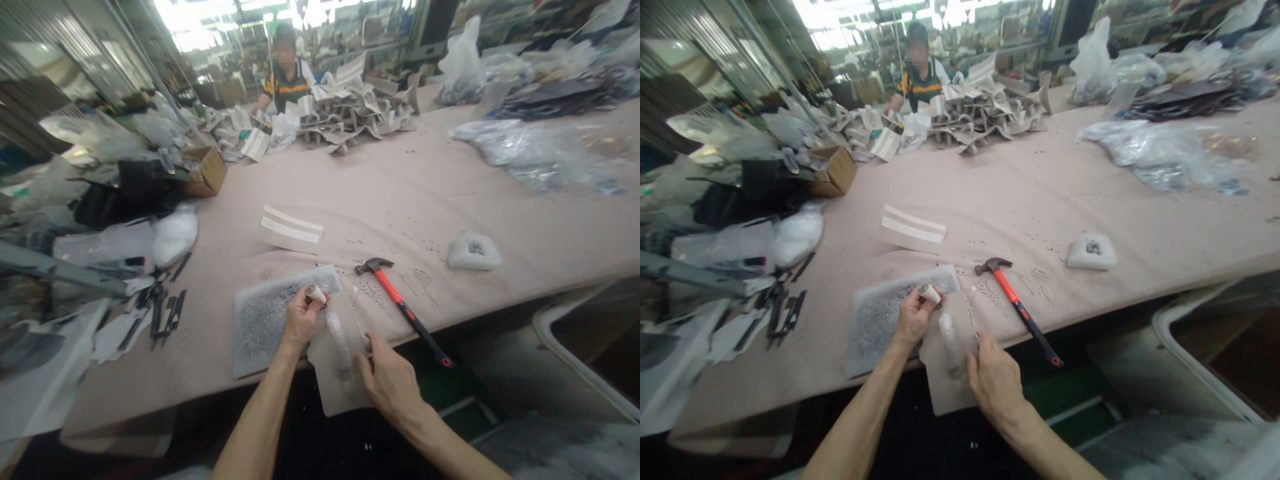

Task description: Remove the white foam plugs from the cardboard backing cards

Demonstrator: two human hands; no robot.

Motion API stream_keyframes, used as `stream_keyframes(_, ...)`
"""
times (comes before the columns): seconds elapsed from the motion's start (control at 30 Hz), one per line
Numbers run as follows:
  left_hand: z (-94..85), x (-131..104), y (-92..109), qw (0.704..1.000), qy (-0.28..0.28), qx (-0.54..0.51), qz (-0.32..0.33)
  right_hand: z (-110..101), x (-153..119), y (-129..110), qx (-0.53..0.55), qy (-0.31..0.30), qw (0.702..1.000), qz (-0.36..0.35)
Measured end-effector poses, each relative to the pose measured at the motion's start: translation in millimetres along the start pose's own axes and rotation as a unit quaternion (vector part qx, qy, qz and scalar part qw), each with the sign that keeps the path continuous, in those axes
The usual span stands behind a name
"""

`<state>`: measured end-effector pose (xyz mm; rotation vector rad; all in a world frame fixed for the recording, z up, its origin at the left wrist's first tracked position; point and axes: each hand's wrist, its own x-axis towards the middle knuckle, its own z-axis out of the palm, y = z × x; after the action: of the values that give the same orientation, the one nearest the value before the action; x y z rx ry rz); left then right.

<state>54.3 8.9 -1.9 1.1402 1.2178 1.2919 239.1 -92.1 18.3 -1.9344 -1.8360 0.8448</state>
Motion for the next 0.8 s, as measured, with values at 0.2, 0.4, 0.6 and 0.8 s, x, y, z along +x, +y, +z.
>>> stream_keyframes(0.2, -4.3, -2.9, 1.7, 0.999, -0.011, 0.041, 0.011, -9.0, 28.1, -44.9, 0.002, 0.03, 0.974, -0.224)
stream_keyframes(0.4, -7.3, -2.8, -1.0, 0.997, -0.038, 0.059, 0.014, 10.4, 27.9, -40.4, -0.051, -0.042, 0.967, -0.246)
stream_keyframes(0.6, -9.1, -2.2, -1.6, 0.995, -0.057, 0.077, 0.011, 11.2, 29.6, -35.9, -0.044, -0.044, 0.971, -0.232)
stream_keyframes(0.8, -9.8, -1.8, -0.7, 0.992, -0.071, 0.097, 0.021, 15.2, 27.9, -36.4, -0.027, -0.032, 0.97, -0.24)
